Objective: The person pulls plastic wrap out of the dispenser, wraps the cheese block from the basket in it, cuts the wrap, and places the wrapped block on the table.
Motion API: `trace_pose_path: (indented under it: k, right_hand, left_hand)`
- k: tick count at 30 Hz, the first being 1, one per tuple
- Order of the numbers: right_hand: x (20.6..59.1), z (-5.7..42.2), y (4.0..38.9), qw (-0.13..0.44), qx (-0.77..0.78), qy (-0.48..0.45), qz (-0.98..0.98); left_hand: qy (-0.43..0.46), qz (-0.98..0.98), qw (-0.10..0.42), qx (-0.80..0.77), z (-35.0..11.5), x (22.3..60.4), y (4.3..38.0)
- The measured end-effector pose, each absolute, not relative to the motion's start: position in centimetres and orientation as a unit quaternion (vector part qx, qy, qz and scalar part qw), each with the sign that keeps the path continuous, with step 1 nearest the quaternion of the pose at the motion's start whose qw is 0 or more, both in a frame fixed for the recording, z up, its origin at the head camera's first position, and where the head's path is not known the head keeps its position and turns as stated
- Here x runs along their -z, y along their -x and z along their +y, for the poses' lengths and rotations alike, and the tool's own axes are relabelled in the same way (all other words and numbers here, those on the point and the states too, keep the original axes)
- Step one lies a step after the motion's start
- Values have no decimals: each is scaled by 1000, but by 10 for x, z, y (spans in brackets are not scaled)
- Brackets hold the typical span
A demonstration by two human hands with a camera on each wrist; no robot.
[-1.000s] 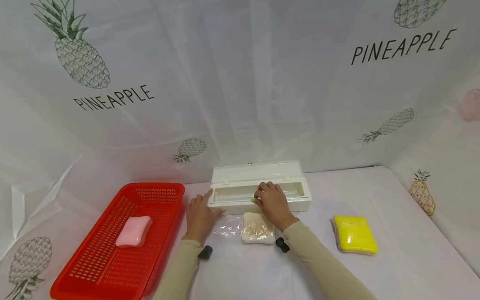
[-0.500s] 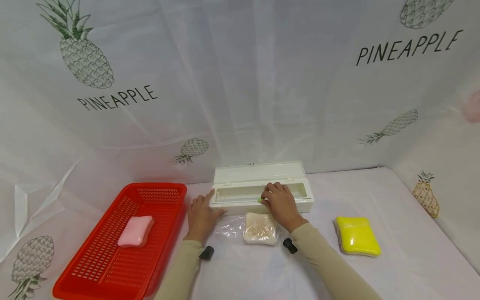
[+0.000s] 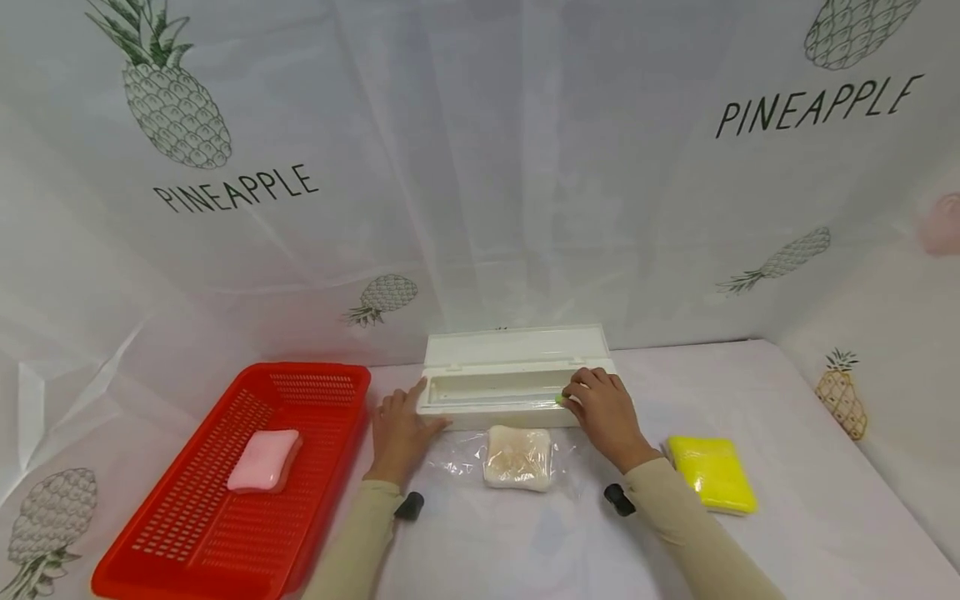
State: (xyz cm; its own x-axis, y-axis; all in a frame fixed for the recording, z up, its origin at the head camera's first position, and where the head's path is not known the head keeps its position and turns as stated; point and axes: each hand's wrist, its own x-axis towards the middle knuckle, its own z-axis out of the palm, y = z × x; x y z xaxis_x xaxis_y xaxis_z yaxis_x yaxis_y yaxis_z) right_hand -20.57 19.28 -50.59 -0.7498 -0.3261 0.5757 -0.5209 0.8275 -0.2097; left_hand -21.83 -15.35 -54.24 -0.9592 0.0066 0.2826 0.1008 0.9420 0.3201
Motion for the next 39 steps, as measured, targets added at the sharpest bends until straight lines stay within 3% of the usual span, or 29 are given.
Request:
trace_pose_path:
  k: [16, 25, 39]
  right_hand:
    - [504, 221, 201, 280, -170, -230, -917]
    - [508, 253, 198, 319, -165, -224, -906]
    - [509, 268, 197, 323, -170, -225, -904]
  left_hand:
    - [38, -975, 153, 159, -153, 545, 219]
    - [33, -976, 139, 166, -154, 542, 218]
    - [29, -974, 132, 182, -155, 544, 217]
